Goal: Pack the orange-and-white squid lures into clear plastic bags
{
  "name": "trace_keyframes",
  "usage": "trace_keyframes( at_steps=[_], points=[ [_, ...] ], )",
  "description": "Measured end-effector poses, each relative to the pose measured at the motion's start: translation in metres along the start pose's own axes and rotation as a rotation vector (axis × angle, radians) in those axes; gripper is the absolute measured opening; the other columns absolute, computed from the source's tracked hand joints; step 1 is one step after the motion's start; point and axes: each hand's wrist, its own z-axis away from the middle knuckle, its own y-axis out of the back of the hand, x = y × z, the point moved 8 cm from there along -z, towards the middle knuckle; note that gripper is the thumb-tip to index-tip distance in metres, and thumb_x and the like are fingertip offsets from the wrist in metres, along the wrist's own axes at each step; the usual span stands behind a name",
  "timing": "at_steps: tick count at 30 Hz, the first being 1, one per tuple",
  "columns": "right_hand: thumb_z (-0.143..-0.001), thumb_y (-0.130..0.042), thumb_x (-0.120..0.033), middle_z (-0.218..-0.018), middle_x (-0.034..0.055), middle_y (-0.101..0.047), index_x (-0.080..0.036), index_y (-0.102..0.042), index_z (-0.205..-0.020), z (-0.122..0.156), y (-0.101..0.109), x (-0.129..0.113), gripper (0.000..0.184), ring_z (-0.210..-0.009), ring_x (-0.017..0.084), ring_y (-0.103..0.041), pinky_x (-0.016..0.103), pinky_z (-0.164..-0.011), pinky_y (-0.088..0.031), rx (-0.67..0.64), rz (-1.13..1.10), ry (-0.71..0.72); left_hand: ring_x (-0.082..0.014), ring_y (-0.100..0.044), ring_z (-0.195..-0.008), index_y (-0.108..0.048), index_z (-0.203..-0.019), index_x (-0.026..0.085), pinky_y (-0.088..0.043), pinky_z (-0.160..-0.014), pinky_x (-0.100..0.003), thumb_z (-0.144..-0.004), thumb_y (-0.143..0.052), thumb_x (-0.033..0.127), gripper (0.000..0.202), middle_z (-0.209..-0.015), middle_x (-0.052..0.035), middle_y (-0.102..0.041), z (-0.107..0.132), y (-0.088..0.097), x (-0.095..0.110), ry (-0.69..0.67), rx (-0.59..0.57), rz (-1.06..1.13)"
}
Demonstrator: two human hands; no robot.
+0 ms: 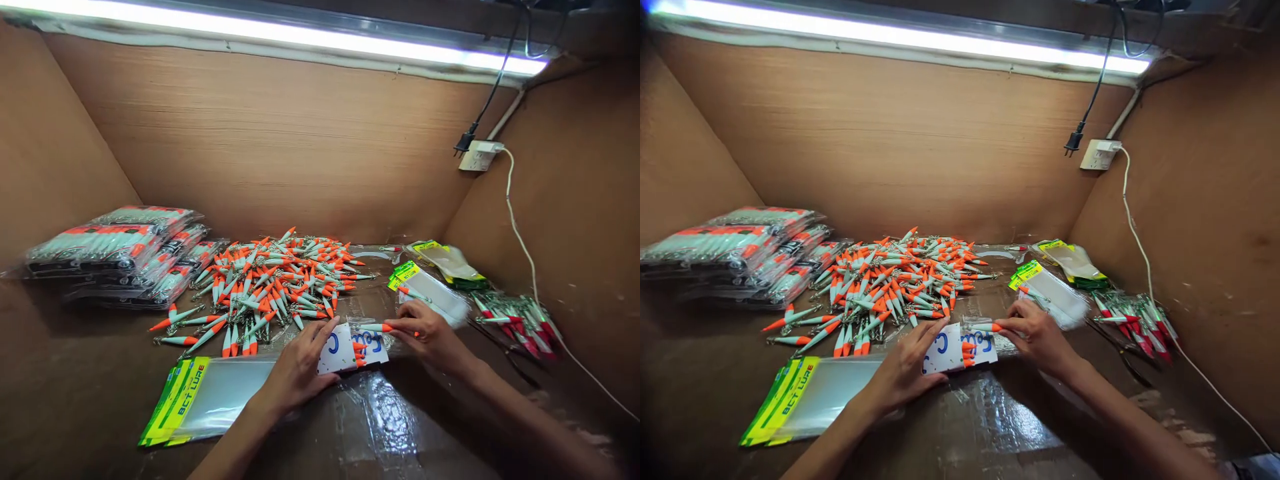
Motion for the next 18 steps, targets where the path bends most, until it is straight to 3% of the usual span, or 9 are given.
trace_keyframes(
  at_steps=[4, 6, 9, 11, 13, 15, 18],
  points=[
    [-0.096, -0.058, -0.033, -0.097, 0.0088, -0.065, -0.030, -0.077, -0.106, -0.012, -0.034, -0.039, 0.021, -0.090, 0.023, -0.055, 0.036, -0.078, -0.046, -0.131, 0.130, 0.191, -0.0276, -0.054, -0.123, -0.019, -0.155, 0.037, -0.048, -0.103, -0.043, -0.067, -0.083, 0.017, 0.111, -0.138, -0.0067, -0.051, 0.001, -0.008, 0.009, -0.024, -0.059, 0.035],
    [-0.094, -0.059, -0.029, -0.107, 0.0081, -0.066, -0.031, -0.074, -0.112, -0.013, -0.036, -0.037, 0.023, -0.097, 0.023, -0.056, 0.037, -0.084, -0.047, -0.253, 0.104, 0.257, -0.0276, -0.055, -0.121, -0.019, -0.155, 0.037, -0.048, -0.102, -0.043, -0.067, -0.083, 0.017, 0.110, -0.138, -0.0067, -0.052, 0.002, -0.010, 0.010, -0.027, -0.082, 0.041],
    [-0.092, -0.057, -0.019, -0.117, 0.0083, -0.065, -0.029, -0.066, -0.126, -0.012, -0.007, 0.009, 0.036, -0.105, 0.022, -0.058, 0.036, -0.090, -0.048, -0.269, 0.043, 0.162, -0.0273, -0.055, -0.122, -0.021, -0.155, 0.038, -0.047, -0.103, -0.042, -0.068, -0.082, 0.016, 0.108, -0.139, -0.0064, -0.051, 0.003, -0.011, 0.010, -0.034, -0.107, 0.045],
    [-0.089, -0.053, -0.010, -0.115, 0.0102, -0.067, -0.026, -0.071, -0.120, -0.006, 0.016, 0.053, 0.039, -0.105, 0.024, -0.058, 0.039, -0.092, -0.047, -0.208, 0.157, 0.051, -0.0271, -0.054, -0.123, -0.022, -0.154, 0.037, -0.047, -0.103, -0.042, -0.069, -0.082, 0.018, 0.106, -0.141, -0.0064, -0.050, 0.003, -0.012, 0.011, -0.044, -0.122, 0.053],
    [-0.084, -0.055, -0.007, -0.112, 0.0110, -0.069, -0.025, -0.074, -0.115, 0.004, 0.021, 0.085, 0.040, -0.103, 0.026, -0.059, 0.039, -0.091, -0.047, -0.253, 0.257, 0.006, -0.0275, -0.053, -0.124, -0.022, -0.154, 0.037, -0.046, -0.104, -0.043, -0.070, -0.081, 0.021, 0.104, -0.142, -0.0070, -0.050, 0.003, -0.013, 0.013, -0.055, -0.137, 0.054],
    [-0.084, -0.055, -0.008, -0.106, 0.0103, -0.071, -0.025, -0.074, -0.111, 0.011, 0.016, 0.097, 0.037, -0.100, 0.025, -0.059, 0.038, -0.088, -0.047, -0.310, 0.291, 0.024, -0.0282, -0.052, -0.126, -0.022, -0.154, 0.036, -0.044, -0.107, -0.045, -0.071, -0.081, 0.024, 0.102, -0.143, -0.0080, -0.049, 0.004, -0.016, 0.013, -0.067, -0.153, 0.053],
    [-0.091, -0.053, -0.017, -0.097, 0.0090, -0.072, -0.024, -0.075, -0.101, 0.012, 0.010, 0.084, 0.025, -0.095, 0.023, -0.061, 0.035, -0.085, -0.048, -0.276, 0.193, 0.067, -0.0296, -0.049, -0.130, -0.026, -0.154, 0.033, -0.039, -0.112, -0.048, -0.073, -0.081, 0.031, 0.098, -0.146, -0.0093, -0.048, 0.006, -0.021, 0.011, -0.090, -0.164, 0.038]
  ],
)
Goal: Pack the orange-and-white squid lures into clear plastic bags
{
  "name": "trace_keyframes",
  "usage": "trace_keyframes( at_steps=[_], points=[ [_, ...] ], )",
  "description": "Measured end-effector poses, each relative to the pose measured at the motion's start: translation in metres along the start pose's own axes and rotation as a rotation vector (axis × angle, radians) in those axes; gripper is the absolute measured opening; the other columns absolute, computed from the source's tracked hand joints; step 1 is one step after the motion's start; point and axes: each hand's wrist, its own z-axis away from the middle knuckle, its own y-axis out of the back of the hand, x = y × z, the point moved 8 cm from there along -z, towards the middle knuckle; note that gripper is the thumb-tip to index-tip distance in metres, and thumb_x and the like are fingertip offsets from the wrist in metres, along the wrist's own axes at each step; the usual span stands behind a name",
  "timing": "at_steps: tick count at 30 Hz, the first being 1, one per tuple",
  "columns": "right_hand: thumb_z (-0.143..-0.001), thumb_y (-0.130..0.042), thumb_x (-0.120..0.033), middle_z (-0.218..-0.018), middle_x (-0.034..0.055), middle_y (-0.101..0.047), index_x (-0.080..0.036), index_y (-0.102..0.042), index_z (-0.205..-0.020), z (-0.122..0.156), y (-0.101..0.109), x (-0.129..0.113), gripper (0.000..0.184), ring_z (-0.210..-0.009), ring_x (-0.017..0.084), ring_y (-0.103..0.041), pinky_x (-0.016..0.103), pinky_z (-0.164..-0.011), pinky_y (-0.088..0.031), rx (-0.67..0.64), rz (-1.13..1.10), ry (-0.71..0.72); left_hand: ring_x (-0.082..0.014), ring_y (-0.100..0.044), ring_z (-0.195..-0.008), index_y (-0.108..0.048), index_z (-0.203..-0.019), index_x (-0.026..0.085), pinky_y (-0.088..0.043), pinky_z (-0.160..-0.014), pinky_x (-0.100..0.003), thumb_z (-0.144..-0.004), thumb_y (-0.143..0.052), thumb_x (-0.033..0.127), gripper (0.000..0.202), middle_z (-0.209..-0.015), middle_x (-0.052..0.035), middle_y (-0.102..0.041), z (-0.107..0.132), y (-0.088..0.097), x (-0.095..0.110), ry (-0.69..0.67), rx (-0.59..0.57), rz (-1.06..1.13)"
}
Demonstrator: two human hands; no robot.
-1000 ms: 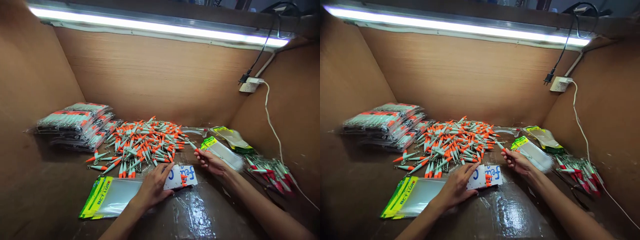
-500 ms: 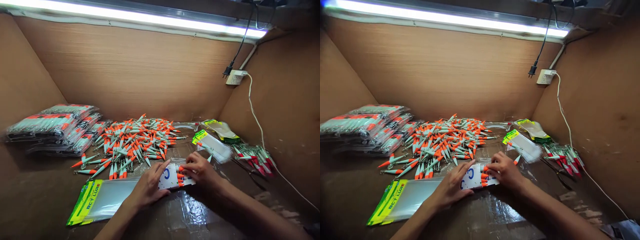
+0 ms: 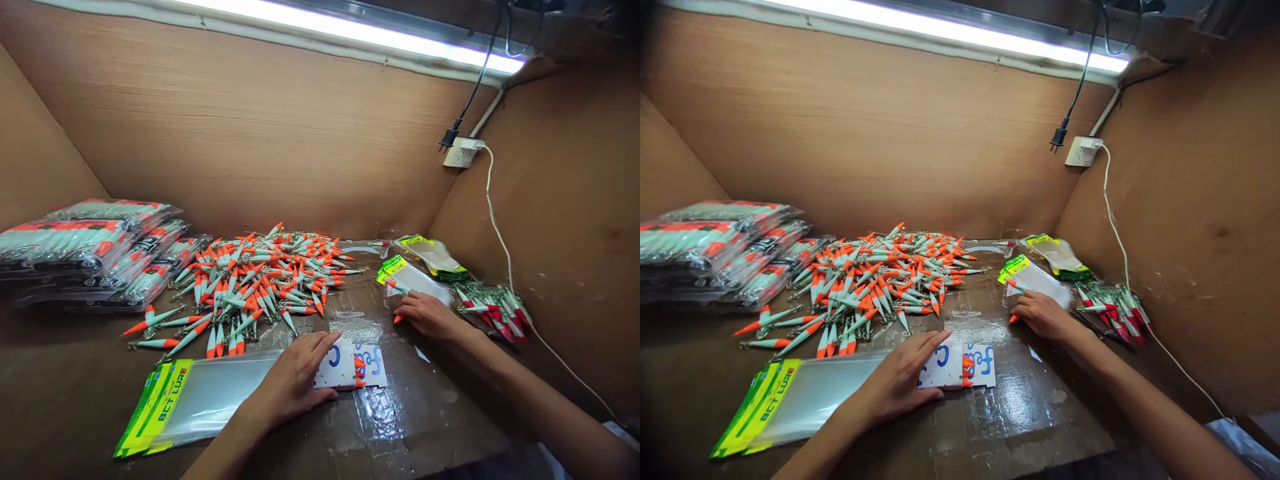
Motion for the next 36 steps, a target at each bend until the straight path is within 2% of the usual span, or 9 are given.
trace_keyframes(
  at_steps=[4, 6, 10, 14, 18, 21, 25, 31, 36],
  points=[
    [-0.092, -0.059, -0.031, -0.096, 0.0067, -0.068, -0.023, -0.065, -0.117, -0.003, 0.022, -0.021, 0.027, -0.086, 0.020, -0.063, 0.034, -0.080, -0.052, 0.303, -0.368, -0.129, -0.0298, -0.049, -0.130, -0.041, -0.147, 0.033, -0.038, -0.112, -0.048, -0.074, -0.080, 0.039, 0.083, -0.146, -0.0075, -0.050, 0.002, -0.003, -0.004, 0.001, -0.011, -0.018],
    [-0.091, -0.063, -0.036, -0.097, 0.0054, -0.068, -0.024, -0.060, -0.122, 0.000, 0.019, -0.027, 0.034, -0.083, 0.019, -0.064, 0.032, -0.077, -0.054, 0.394, -0.584, -0.242, -0.0290, -0.050, -0.129, -0.045, -0.144, 0.033, -0.041, -0.110, -0.047, -0.074, -0.080, 0.040, 0.078, -0.144, -0.0068, -0.051, 0.002, -0.003, -0.005, 0.017, -0.014, -0.022],
    [-0.091, -0.063, -0.044, -0.100, 0.0062, -0.073, -0.023, -0.070, -0.109, 0.000, -0.027, -0.048, 0.028, -0.089, 0.022, -0.068, 0.033, -0.080, -0.055, 0.204, -0.793, -0.327, -0.0308, -0.049, -0.132, -0.048, -0.143, 0.036, -0.042, -0.109, -0.050, -0.079, -0.076, 0.043, 0.070, -0.148, -0.0075, -0.048, 0.003, -0.005, -0.007, 0.032, -0.042, -0.085],
    [-0.093, -0.060, -0.046, -0.104, 0.0070, -0.076, -0.026, -0.073, -0.116, -0.002, -0.054, -0.060, 0.033, -0.093, 0.025, -0.069, 0.037, -0.083, -0.053, 0.147, -0.612, -0.302, -0.0339, -0.039, -0.141, -0.048, -0.144, 0.038, -0.034, -0.115, -0.054, -0.085, -0.071, 0.045, 0.064, -0.157, -0.0067, -0.038, 0.004, -0.007, -0.005, -0.023, -0.086, -0.123],
    [-0.093, -0.062, -0.043, -0.090, 0.0064, -0.074, -0.027, -0.076, -0.110, -0.011, -0.045, -0.073, 0.027, -0.086, 0.023, -0.063, 0.034, -0.078, -0.050, 0.182, -0.309, -0.174, -0.0342, -0.032, -0.146, -0.043, -0.146, 0.041, -0.031, -0.116, -0.056, -0.086, -0.070, 0.040, 0.066, -0.163, -0.0045, -0.027, 0.007, -0.006, -0.003, -0.054, -0.114, -0.128],
    [-0.094, -0.062, -0.042, -0.093, 0.0065, -0.071, -0.027, -0.076, -0.107, -0.013, -0.039, -0.077, 0.024, -0.088, 0.021, -0.062, 0.031, -0.077, -0.048, 0.145, -0.216, -0.122, -0.0322, -0.030, -0.147, -0.030, -0.153, 0.040, -0.030, -0.117, -0.056, -0.085, -0.071, 0.034, 0.080, -0.164, -0.0063, -0.024, 0.007, -0.005, 0.000, -0.048, -0.112, -0.131],
    [-0.095, -0.060, -0.041, -0.088, 0.0057, -0.069, -0.026, -0.075, -0.107, -0.011, -0.045, -0.079, 0.024, -0.083, 0.020, -0.063, 0.029, -0.073, -0.048, 0.101, -0.205, -0.125, -0.0300, -0.033, -0.146, -0.019, -0.156, 0.036, -0.033, -0.116, -0.053, -0.081, -0.075, 0.033, 0.094, -0.161, -0.0088, -0.030, 0.007, -0.005, -0.001, -0.020, -0.097, -0.084],
    [-0.091, -0.066, -0.039, -0.100, 0.0077, -0.074, -0.022, -0.071, -0.111, -0.019, -0.053, -0.087, 0.027, -0.090, 0.023, -0.067, 0.033, -0.080, -0.051, 0.112, -0.338, -0.107, -0.0323, -0.036, -0.144, -0.043, -0.146, 0.040, -0.037, -0.114, -0.053, -0.085, -0.072, 0.033, 0.069, -0.162, -0.0058, -0.029, 0.007, -0.005, -0.001, -0.033, -0.097, -0.083],
    [-0.094, -0.061, -0.032, -0.092, 0.0051, -0.072, -0.024, -0.075, -0.101, -0.021, -0.053, -0.085, 0.018, -0.085, 0.020, -0.066, 0.030, -0.078, -0.051, 0.055, -0.361, -0.079, -0.0329, -0.036, -0.144, -0.045, -0.145, 0.042, -0.038, -0.113, -0.054, -0.084, -0.072, 0.031, 0.067, -0.162, -0.0050, -0.029, 0.008, -0.003, 0.001, -0.046, -0.104, -0.066]
  ],
)
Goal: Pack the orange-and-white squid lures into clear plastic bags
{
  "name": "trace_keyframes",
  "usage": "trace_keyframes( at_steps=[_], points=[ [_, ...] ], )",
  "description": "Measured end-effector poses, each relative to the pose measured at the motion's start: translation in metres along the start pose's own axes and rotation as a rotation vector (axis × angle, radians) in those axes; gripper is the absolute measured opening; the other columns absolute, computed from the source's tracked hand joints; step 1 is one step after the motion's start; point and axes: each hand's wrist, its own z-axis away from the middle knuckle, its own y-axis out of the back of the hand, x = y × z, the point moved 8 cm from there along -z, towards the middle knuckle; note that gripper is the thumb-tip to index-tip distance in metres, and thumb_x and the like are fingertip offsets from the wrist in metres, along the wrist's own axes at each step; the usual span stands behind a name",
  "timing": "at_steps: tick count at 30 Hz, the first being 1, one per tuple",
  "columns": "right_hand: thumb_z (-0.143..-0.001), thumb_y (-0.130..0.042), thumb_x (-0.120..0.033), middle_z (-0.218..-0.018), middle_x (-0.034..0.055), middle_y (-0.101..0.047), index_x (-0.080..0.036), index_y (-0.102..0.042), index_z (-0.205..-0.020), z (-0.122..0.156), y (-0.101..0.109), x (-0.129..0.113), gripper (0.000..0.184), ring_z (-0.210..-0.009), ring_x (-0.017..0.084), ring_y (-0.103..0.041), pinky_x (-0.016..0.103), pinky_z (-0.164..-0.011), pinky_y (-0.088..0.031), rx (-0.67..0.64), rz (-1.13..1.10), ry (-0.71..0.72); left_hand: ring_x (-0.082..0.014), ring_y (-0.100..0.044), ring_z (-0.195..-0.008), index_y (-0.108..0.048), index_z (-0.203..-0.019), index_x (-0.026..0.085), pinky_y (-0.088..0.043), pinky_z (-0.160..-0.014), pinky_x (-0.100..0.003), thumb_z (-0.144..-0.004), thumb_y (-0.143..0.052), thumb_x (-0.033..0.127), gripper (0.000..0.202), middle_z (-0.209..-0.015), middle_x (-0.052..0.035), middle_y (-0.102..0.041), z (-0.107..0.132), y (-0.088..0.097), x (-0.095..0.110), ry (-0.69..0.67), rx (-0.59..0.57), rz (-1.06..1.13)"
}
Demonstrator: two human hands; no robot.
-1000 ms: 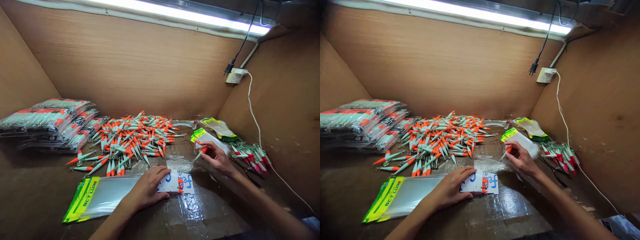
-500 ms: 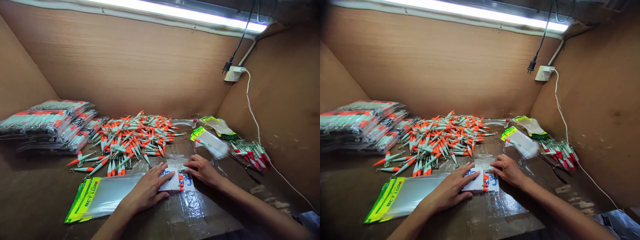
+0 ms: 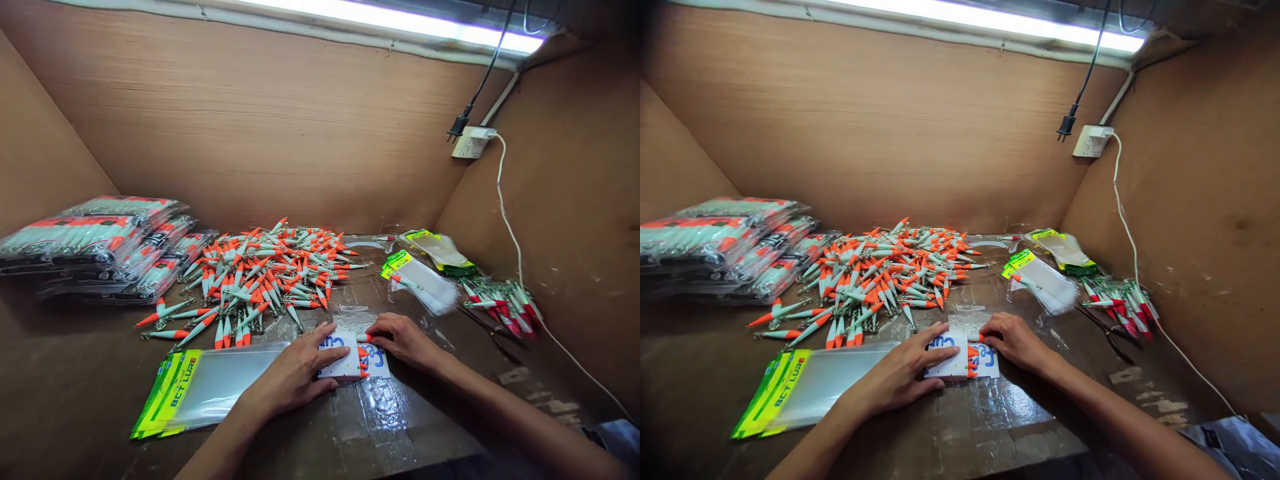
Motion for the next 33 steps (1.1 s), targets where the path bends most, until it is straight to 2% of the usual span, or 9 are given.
trace_keyframes(
  at_steps=[6, 10, 12, 15, 17, 20, 23, 27, 33],
  points=[
    [-0.096, -0.057, -0.025, -0.100, 0.0067, -0.071, -0.023, -0.069, -0.110, -0.010, -0.007, -0.016, 0.018, -0.093, 0.021, -0.066, 0.033, -0.085, -0.050, 0.064, -0.051, 0.073, -0.0337, -0.034, -0.145, -0.047, -0.144, 0.042, -0.037, -0.114, -0.054, -0.086, -0.070, 0.031, 0.063, -0.162, -0.0037, -0.028, -0.001, -0.001, 0.002, -0.010, -0.005, 0.013],
    [-0.087, -0.069, -0.025, -0.114, 0.0093, -0.066, -0.022, -0.067, -0.112, -0.008, 0.001, -0.018, 0.026, -0.106, 0.024, -0.062, 0.036, -0.093, -0.049, 0.040, -0.072, 0.093, -0.0333, -0.034, -0.145, -0.048, -0.143, 0.041, -0.037, -0.113, -0.054, -0.086, -0.071, 0.031, 0.063, -0.162, -0.0044, -0.029, -0.002, 0.000, 0.002, -0.003, -0.008, 0.025],
    [-0.084, -0.073, -0.025, -0.111, 0.0089, -0.066, -0.022, -0.069, -0.111, -0.005, 0.000, -0.014, 0.027, -0.105, 0.024, -0.061, 0.037, -0.092, -0.050, 0.028, -0.036, 0.095, -0.0336, -0.034, -0.145, -0.047, -0.144, 0.041, -0.037, -0.114, -0.054, -0.085, -0.071, 0.030, 0.064, -0.163, -0.0042, -0.027, -0.001, 0.000, 0.002, -0.011, -0.018, 0.028],
    [-0.092, -0.063, -0.023, -0.103, 0.0082, -0.066, -0.023, -0.070, -0.112, -0.004, -0.004, -0.010, 0.021, -0.097, 0.022, -0.062, 0.035, -0.087, -0.051, 0.064, 0.031, 0.102, -0.0342, -0.032, -0.146, -0.044, -0.146, 0.041, -0.035, -0.114, -0.056, -0.086, -0.070, 0.028, 0.067, -0.164, -0.0041, -0.024, -0.001, -0.001, 0.002, -0.021, -0.028, 0.018],
    [-0.096, -0.055, -0.020, -0.106, 0.0089, -0.066, -0.024, -0.068, -0.119, -0.003, -0.008, -0.014, 0.026, -0.096, 0.021, -0.062, 0.033, -0.086, -0.051, 0.071, 0.070, 0.147, -0.0340, -0.031, -0.147, -0.040, -0.148, 0.041, -0.034, -0.115, -0.056, -0.087, -0.069, 0.028, 0.069, -0.164, -0.0047, -0.023, 0.000, -0.002, 0.001, -0.019, -0.033, -0.001],
    [-0.096, -0.057, -0.021, -0.110, 0.0099, -0.064, -0.024, -0.066, -0.123, 0.001, -0.006, -0.018, 0.029, -0.099, 0.021, -0.061, 0.034, -0.087, -0.051, 0.086, 0.103, 0.183, -0.0339, -0.029, -0.147, -0.039, -0.149, 0.039, -0.034, -0.115, -0.055, -0.087, -0.068, 0.028, 0.069, -0.164, -0.0059, -0.021, 0.000, -0.004, 0.001, -0.011, -0.041, -0.040],
    [-0.094, -0.061, -0.025, -0.106, 0.0087, -0.063, -0.023, -0.069, -0.115, 0.004, -0.001, -0.013, 0.023, -0.095, 0.021, -0.062, 0.033, -0.084, -0.051, 0.124, 0.101, 0.118, -0.0347, -0.028, -0.148, -0.039, -0.149, 0.040, -0.033, -0.116, -0.057, -0.086, -0.070, 0.032, 0.070, -0.164, -0.0064, -0.021, -0.001, -0.006, 0.002, -0.018, -0.037, -0.075],
    [-0.096, -0.060, -0.028, -0.092, 0.0051, -0.064, -0.023, -0.071, -0.101, 0.003, -0.009, -0.007, 0.014, -0.086, 0.018, -0.062, 0.029, -0.077, -0.049, 0.083, 0.149, 0.068, -0.0351, -0.028, -0.148, -0.038, -0.149, 0.041, -0.033, -0.116, -0.056, -0.086, -0.070, 0.033, 0.071, -0.165, -0.0063, -0.020, -0.001, -0.008, 0.003, -0.029, -0.021, -0.103],
    [-0.090, -0.061, -0.016, -0.097, 0.0062, -0.064, -0.020, -0.064, -0.092, 0.002, -0.009, -0.014, 0.005, -0.090, 0.021, -0.058, 0.031, -0.078, -0.046, 0.008, 0.238, 0.123, -0.0329, -0.032, -0.146, -0.032, -0.152, 0.038, -0.035, -0.115, -0.054, -0.089, -0.067, 0.036, 0.072, -0.162, -0.0079, -0.027, -0.002, -0.007, 0.000, -0.019, -0.023, -0.098]
  ],
)
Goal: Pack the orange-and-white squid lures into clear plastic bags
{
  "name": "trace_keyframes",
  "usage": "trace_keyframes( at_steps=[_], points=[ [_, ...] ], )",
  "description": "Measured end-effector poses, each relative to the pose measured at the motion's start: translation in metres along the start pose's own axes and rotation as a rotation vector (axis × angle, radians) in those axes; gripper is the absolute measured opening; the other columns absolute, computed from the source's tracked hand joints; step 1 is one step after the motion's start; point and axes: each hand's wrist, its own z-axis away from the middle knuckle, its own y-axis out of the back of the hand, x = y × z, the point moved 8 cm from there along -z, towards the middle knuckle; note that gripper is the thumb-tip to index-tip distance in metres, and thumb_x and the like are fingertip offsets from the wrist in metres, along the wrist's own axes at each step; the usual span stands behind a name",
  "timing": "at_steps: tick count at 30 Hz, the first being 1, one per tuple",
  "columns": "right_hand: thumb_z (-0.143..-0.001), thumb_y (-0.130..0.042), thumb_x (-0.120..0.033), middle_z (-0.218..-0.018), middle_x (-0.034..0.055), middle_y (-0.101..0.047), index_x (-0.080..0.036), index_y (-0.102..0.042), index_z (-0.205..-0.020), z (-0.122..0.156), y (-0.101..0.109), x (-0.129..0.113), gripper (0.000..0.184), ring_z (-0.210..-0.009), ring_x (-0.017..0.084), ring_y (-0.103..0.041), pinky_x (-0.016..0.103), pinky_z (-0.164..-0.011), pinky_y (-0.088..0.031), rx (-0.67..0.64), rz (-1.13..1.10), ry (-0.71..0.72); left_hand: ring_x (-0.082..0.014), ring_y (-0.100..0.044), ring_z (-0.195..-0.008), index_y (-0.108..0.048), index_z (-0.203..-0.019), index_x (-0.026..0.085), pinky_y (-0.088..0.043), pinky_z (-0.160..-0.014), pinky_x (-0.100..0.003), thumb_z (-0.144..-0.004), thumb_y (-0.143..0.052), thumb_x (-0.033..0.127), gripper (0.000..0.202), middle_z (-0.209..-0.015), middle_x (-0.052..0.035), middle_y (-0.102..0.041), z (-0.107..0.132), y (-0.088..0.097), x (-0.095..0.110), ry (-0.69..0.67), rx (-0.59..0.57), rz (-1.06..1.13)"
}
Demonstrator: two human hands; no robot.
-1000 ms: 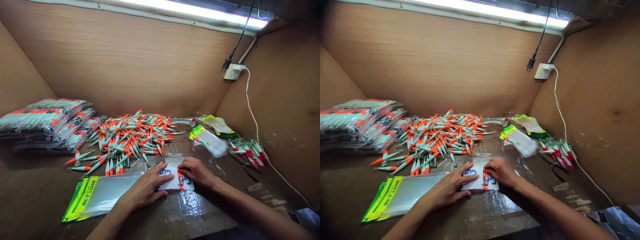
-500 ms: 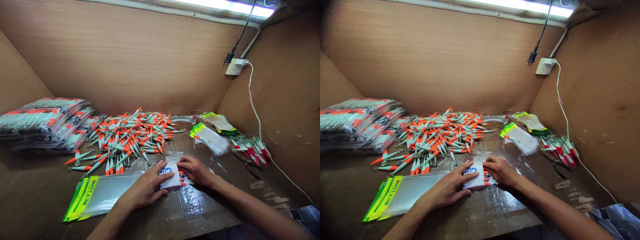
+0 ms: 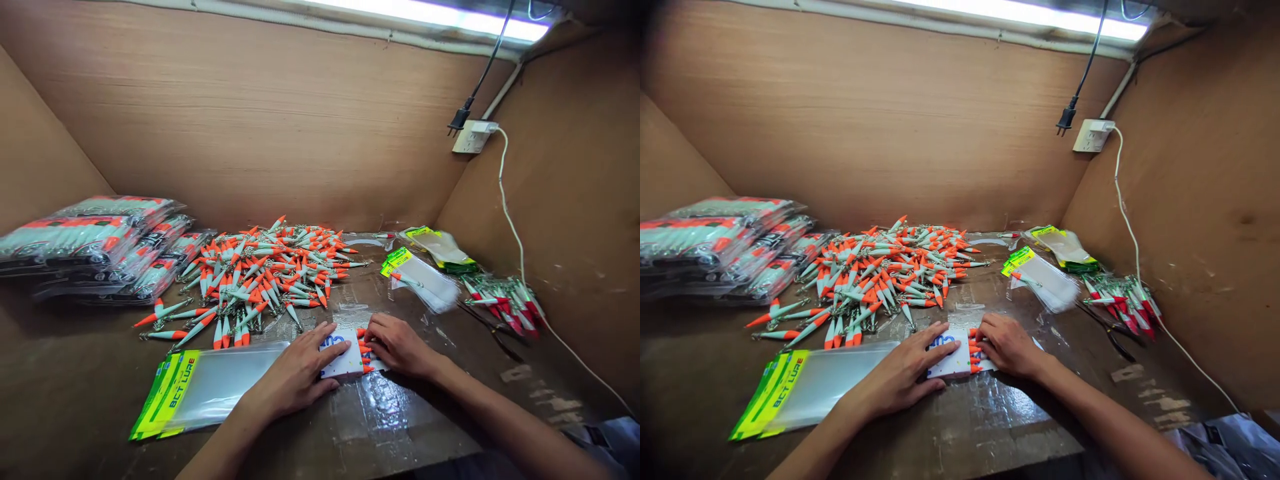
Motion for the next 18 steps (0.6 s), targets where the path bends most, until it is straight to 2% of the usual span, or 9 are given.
trace_keyframes(
  at_steps=[6, 8, 10, 14, 18],
  points=[
    [-0.091, -0.059, -0.015, -0.096, 0.0057, -0.067, -0.020, -0.062, -0.090, 0.003, 0.012, -0.003, 0.006, -0.091, 0.020, -0.060, 0.033, -0.082, -0.048, -0.017, -0.098, 0.020, -0.0334, -0.036, -0.143, -0.041, -0.148, 0.039, -0.037, -0.114, -0.054, -0.087, -0.069, 0.035, 0.068, -0.162, -0.0070, -0.027, 0.000, 0.001, -0.001, -0.006, 0.016, 0.017],
    [-0.090, -0.062, -0.015, -0.104, 0.0070, -0.067, -0.021, -0.064, -0.090, 0.002, 0.014, -0.001, 0.006, -0.098, 0.021, -0.060, 0.035, -0.086, -0.048, 0.015, -0.111, 0.006, -0.0334, -0.037, -0.143, -0.040, -0.148, 0.039, -0.037, -0.113, -0.053, -0.087, -0.069, 0.035, 0.068, -0.162, -0.0067, -0.027, 0.000, 0.002, -0.001, -0.002, 0.022, 0.028],
    [-0.088, -0.064, -0.014, -0.111, 0.0071, -0.066, -0.021, -0.065, -0.089, 0.002, 0.013, 0.000, 0.006, -0.102, 0.022, -0.060, 0.035, -0.088, -0.048, 0.030, -0.151, -0.009, -0.0335, -0.037, -0.143, -0.039, -0.149, 0.039, -0.038, -0.113, -0.053, -0.086, -0.069, 0.035, 0.070, -0.162, -0.0068, -0.027, 0.000, 0.002, -0.001, -0.002, 0.022, 0.042],
    [-0.092, -0.061, -0.013, -0.105, 0.0041, -0.070, -0.022, -0.066, -0.095, 0.001, 0.001, -0.002, 0.011, -0.097, 0.017, -0.065, 0.031, -0.088, -0.050, 0.010, -0.277, 0.010, -0.0334, -0.036, -0.144, -0.038, -0.150, 0.039, -0.038, -0.113, -0.053, -0.087, -0.069, 0.034, 0.070, -0.162, -0.0065, -0.027, -0.001, 0.002, 0.000, 0.001, 0.011, 0.045],
    [-0.094, -0.059, -0.014, -0.118, 0.0073, -0.068, -0.022, -0.069, -0.102, 0.001, 0.003, 0.004, 0.015, -0.110, 0.019, -0.064, 0.033, -0.096, -0.049, 0.098, -0.257, -0.005, -0.0337, -0.035, -0.144, -0.040, -0.148, 0.041, -0.036, -0.115, -0.054, -0.087, -0.068, 0.035, 0.068, -0.163, -0.0052, -0.025, -0.003, 0.001, 0.001, 0.001, 0.012, 0.014]
  ],
)
